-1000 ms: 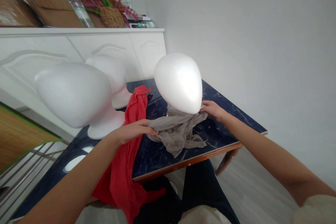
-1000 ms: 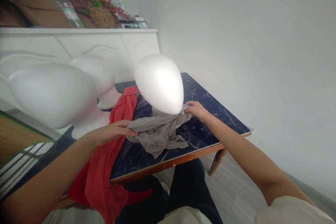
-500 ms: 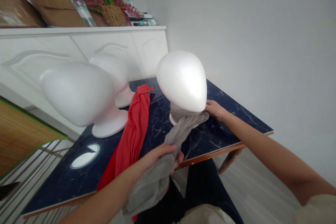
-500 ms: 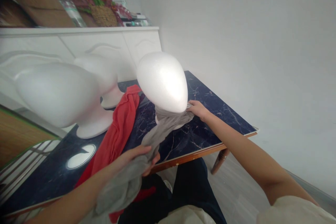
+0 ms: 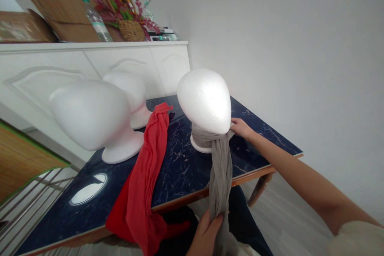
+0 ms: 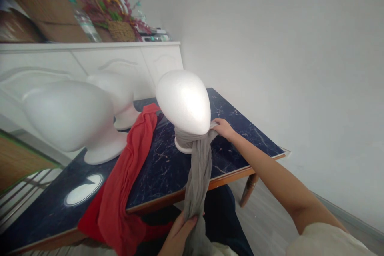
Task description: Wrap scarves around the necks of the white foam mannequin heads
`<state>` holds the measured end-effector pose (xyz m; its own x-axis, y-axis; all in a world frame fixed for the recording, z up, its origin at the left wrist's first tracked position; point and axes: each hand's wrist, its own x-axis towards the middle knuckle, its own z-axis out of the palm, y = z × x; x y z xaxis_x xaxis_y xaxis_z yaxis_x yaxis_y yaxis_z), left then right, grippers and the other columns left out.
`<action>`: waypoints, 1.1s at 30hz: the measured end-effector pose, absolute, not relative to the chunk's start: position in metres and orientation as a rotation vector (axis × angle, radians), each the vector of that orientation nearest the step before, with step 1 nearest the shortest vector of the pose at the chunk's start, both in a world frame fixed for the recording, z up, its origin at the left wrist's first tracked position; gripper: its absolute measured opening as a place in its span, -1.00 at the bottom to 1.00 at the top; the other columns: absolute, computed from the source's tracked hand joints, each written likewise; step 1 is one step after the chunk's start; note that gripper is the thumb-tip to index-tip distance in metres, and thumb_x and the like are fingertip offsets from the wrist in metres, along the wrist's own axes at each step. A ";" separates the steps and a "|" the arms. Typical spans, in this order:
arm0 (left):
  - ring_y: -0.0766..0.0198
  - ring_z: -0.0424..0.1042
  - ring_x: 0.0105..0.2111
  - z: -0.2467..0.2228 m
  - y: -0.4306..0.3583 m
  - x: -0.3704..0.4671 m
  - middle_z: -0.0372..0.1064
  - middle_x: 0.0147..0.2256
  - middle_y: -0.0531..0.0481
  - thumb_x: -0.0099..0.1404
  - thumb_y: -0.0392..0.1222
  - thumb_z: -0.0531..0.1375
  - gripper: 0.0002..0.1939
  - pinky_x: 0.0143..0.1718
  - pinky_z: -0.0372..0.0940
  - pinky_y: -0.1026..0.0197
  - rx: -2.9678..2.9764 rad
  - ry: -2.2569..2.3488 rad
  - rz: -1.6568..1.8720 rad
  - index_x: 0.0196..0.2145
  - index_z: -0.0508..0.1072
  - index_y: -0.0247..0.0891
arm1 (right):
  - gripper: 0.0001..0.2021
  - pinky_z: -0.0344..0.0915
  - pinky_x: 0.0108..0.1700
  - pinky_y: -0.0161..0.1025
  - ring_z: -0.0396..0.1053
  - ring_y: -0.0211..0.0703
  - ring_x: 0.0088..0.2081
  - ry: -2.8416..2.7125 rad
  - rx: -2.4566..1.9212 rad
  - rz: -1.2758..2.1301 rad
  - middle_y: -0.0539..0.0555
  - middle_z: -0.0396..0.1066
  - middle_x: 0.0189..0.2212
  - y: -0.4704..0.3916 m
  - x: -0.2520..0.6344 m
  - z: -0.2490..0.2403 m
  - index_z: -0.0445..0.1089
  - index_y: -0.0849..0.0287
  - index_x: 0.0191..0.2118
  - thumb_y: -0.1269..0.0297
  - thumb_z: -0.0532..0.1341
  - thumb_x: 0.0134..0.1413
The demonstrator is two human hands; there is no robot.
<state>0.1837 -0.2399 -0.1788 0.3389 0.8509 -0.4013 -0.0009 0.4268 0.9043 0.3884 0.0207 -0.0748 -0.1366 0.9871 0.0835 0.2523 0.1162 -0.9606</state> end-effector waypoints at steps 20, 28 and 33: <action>0.00 -0.09 0.27 -0.051 -0.098 0.149 -0.04 0.27 -0.20 0.08 0.01 0.29 -0.19 0.27 -0.21 0.01 1.746 1.415 1.321 0.22 0.11 -0.24 | 0.00 0.10 0.20 0.09 0.11 0.13 0.19 -1.807 -1.157 1.232 0.23 0.07 0.20 -0.031 0.416 -0.045 -0.08 0.05 0.30 0.18 0.44 -0.26; 0.07 0.16 0.15 -0.039 -0.041 0.169 0.17 0.16 -0.15 0.04 -0.03 0.32 -0.22 0.15 0.08 0.09 1.647 1.108 1.261 0.17 0.12 -0.19 | -0.12 0.02 0.25 0.02 0.11 0.08 0.20 -1.921 -0.715 1.082 0.16 0.17 0.19 0.005 0.375 -0.056 0.12 0.13 0.22 0.19 0.44 -0.30; 0.06 0.13 0.17 -0.010 -0.004 0.180 0.13 0.18 -0.16 0.06 -0.04 0.32 -0.19 0.18 0.04 0.08 1.782 1.008 1.255 0.20 0.07 -0.20 | -0.22 0.08 0.21 0.03 0.20 0.10 0.15 -1.836 -0.676 0.896 0.19 0.29 0.10 0.038 0.380 -0.029 0.24 0.18 0.14 0.18 0.44 -0.30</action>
<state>0.1804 -0.0041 -0.0101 0.2188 0.8940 0.3910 0.1888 -0.4319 0.8819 0.3800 0.0379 -0.0288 -0.3959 0.7632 0.5106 0.0666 0.5785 -0.8130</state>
